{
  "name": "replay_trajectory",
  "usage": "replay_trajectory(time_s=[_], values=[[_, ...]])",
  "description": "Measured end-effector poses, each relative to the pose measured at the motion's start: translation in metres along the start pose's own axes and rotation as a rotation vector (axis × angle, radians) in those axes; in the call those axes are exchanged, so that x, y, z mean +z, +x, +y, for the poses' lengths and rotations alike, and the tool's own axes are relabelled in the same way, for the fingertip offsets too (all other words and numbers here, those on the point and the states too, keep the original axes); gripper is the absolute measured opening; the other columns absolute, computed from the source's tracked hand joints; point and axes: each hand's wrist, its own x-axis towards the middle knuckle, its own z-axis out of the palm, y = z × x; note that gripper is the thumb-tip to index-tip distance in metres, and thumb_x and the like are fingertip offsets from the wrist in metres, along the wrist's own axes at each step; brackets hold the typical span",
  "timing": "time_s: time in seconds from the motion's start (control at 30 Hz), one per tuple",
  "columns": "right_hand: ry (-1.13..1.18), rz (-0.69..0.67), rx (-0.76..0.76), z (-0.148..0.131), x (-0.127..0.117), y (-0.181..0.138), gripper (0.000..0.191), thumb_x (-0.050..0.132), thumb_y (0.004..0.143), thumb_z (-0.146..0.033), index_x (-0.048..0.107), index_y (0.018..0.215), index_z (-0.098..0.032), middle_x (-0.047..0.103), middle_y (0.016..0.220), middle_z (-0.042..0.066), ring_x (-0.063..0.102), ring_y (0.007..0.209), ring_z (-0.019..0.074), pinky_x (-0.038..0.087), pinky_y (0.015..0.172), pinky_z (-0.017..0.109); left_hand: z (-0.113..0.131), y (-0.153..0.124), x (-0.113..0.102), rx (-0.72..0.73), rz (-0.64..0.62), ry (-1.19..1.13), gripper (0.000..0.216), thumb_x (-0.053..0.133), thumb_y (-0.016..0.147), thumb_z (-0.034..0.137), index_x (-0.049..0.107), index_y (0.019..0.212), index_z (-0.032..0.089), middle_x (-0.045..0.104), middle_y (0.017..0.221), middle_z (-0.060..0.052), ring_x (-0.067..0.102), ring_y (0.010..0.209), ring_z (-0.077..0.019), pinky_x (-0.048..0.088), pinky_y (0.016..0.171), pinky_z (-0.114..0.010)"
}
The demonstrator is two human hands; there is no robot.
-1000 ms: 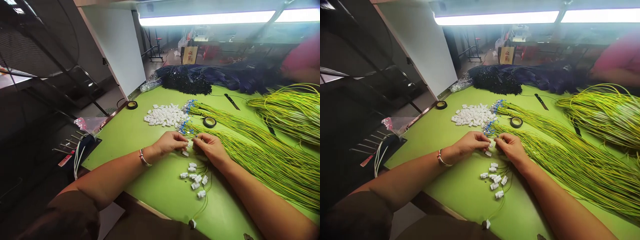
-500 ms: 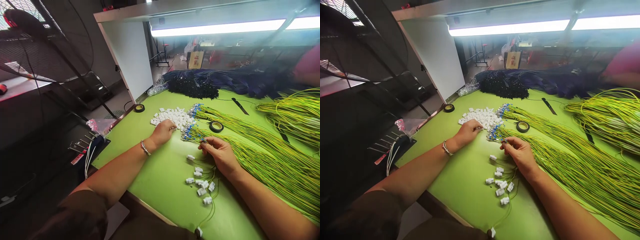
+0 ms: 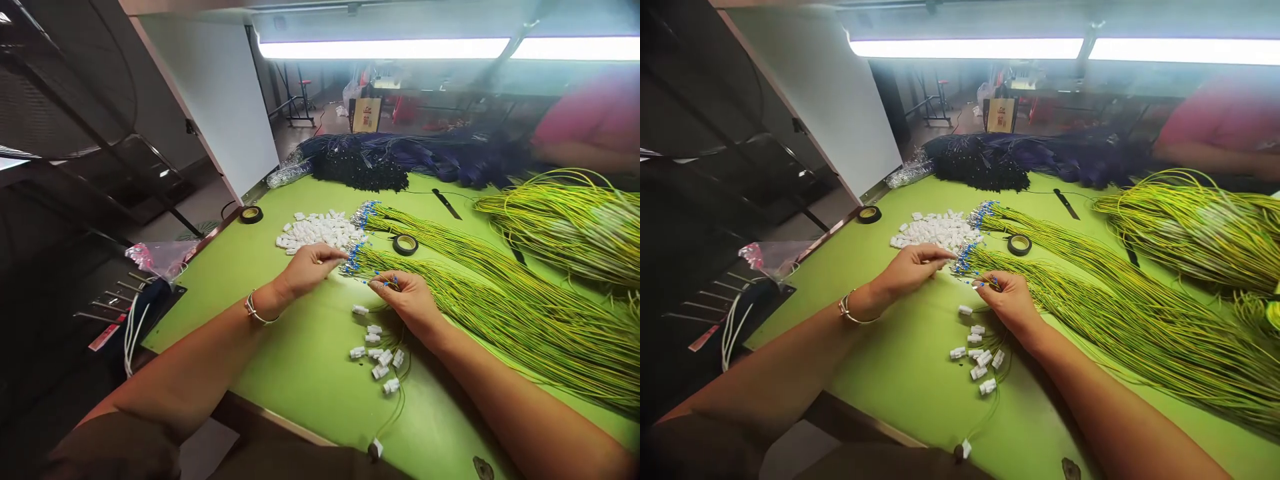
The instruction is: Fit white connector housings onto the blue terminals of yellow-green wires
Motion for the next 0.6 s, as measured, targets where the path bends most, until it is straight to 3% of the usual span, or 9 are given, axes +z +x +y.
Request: replay_trajectory(time_s=[0.1,0.23,0.4,0.6], values=[[0.005,0.033,0.011,-0.001,0.000,-0.001,0.024,0.068,0.071,-0.040,0.070,0.071,-0.015,0.063,0.064,0.003,0.050,0.056,0.0127,0.040,0.053,0.025,0.007,-0.008,0.009,-0.232,-0.175,-0.391,0.027,0.068,0.075,0.025,0.068,0.099,0.013,0.063,0.071,-0.003,0.056,0.060,-0.0097,0.046,0.060,-0.024],[-0.028,0.060,-0.012,-0.001,0.000,-0.003,0.024,0.067,0.070,-0.040,0.067,0.068,-0.016,0.058,0.057,0.001,0.043,0.051,0.0107,0.035,0.047,0.024,0.005,-0.011,0.016,-0.397,-0.243,-0.679,0.033,0.078,0.066,0.030,0.067,0.089,0.009,0.064,0.069,-0.004,0.059,0.059,-0.0083,0.046,0.059,-0.021],[-0.060,0.062,-0.050,-0.003,0.001,-0.004,0.023,0.066,0.070,-0.038,0.066,0.067,-0.015,0.057,0.056,0.000,0.041,0.049,0.0100,0.034,0.046,0.023,0.001,-0.009,0.015,-0.433,-0.264,-0.753,0.037,0.080,0.063,0.036,0.069,0.086,0.008,0.063,0.068,-0.003,0.056,0.055,-0.0053,0.044,0.055,-0.017],[-0.117,0.048,-0.107,0.000,0.002,-0.004,0.018,0.063,0.073,-0.033,0.068,0.069,-0.016,0.062,0.059,0.002,0.048,0.052,0.0122,0.039,0.050,0.024,0.003,-0.011,0.019,-0.399,-0.268,-0.668,0.037,0.079,0.064,0.040,0.070,0.080,0.008,0.063,0.065,-0.003,0.055,0.051,-0.0046,0.042,0.048,-0.014]])
